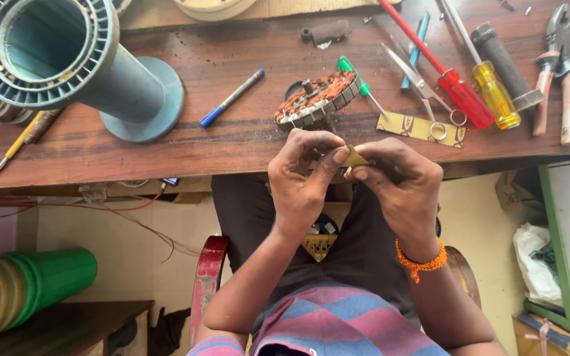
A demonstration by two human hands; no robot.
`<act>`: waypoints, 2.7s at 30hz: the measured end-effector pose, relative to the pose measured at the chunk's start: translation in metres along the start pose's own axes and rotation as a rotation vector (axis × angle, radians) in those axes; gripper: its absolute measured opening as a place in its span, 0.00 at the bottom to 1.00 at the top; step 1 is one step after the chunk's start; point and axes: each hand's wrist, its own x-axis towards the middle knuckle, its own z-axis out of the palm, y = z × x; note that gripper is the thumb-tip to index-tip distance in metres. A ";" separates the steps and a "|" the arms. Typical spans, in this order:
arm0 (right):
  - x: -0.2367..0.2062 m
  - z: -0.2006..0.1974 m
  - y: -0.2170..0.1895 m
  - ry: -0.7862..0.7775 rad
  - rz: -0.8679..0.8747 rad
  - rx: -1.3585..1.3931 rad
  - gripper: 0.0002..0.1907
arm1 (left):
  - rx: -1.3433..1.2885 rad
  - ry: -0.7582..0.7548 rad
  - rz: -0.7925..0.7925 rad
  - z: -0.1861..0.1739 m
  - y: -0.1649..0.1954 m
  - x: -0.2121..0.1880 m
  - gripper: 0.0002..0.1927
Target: The person fits a strip of insulating cardboard around the copper windings of a motor armature, pressing it into place by hand. They cut the cardboard to size with scissors, use a screwdriver to help seat the material, and work the strip around the armature slots.
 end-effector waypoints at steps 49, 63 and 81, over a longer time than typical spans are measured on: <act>-0.049 -0.009 0.047 0.202 -0.019 -0.059 0.05 | 0.785 0.011 0.506 0.009 -0.026 -0.042 0.14; -0.053 -0.019 0.034 0.116 -0.097 -0.306 0.06 | 0.791 -0.215 0.433 -0.002 -0.015 -0.042 0.14; -0.060 -0.020 0.058 0.220 -0.100 0.005 0.10 | 0.811 -0.290 0.470 0.002 -0.020 -0.033 0.16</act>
